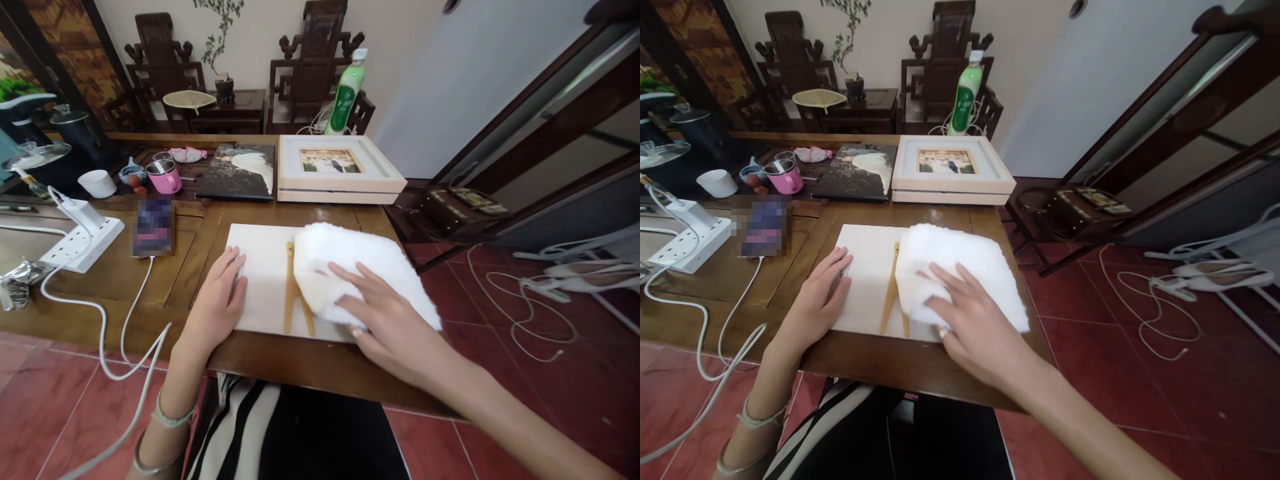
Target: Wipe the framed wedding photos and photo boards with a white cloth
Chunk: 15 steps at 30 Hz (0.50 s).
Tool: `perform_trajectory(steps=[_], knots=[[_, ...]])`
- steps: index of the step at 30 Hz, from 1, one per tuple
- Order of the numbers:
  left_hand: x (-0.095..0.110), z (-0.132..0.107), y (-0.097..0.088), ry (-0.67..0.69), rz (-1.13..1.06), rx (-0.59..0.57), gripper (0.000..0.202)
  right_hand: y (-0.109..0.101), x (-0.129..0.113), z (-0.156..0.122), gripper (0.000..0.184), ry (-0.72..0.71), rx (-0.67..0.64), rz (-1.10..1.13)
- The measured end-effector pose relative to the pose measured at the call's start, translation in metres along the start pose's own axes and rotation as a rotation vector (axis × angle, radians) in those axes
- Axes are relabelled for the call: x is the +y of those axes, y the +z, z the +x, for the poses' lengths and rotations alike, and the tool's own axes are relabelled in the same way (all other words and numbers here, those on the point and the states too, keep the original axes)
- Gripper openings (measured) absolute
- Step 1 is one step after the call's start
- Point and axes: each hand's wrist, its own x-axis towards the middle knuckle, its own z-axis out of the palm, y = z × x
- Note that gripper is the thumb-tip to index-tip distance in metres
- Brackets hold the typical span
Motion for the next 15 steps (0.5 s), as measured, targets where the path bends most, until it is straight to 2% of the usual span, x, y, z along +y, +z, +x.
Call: perform_trajectory(steps=[4,7,9,11,15], knots=[[0.001,0.0,0.0,0.002,0.001,0.008,0.04,-0.031,-0.029,-0.037,0.034,-0.06,-0.11,0.056],[0.002,0.001,0.001,0.003,0.006,0.008,0.041,-0.052,-0.038,-0.05,0.051,-0.118,-0.151,0.067],[0.002,0.001,0.001,0.002,0.011,0.003,0.041,-0.059,-0.035,-0.045,0.056,-0.115,-0.166,0.095],[0.002,0.001,0.0,0.003,0.017,-0.001,0.041,-0.057,-0.027,-0.031,0.05,-0.077,-0.2,0.13],[0.002,0.001,0.0,0.002,0.021,-0.012,0.042,-0.035,0.003,0.012,0.036,0.042,-0.181,0.163]])
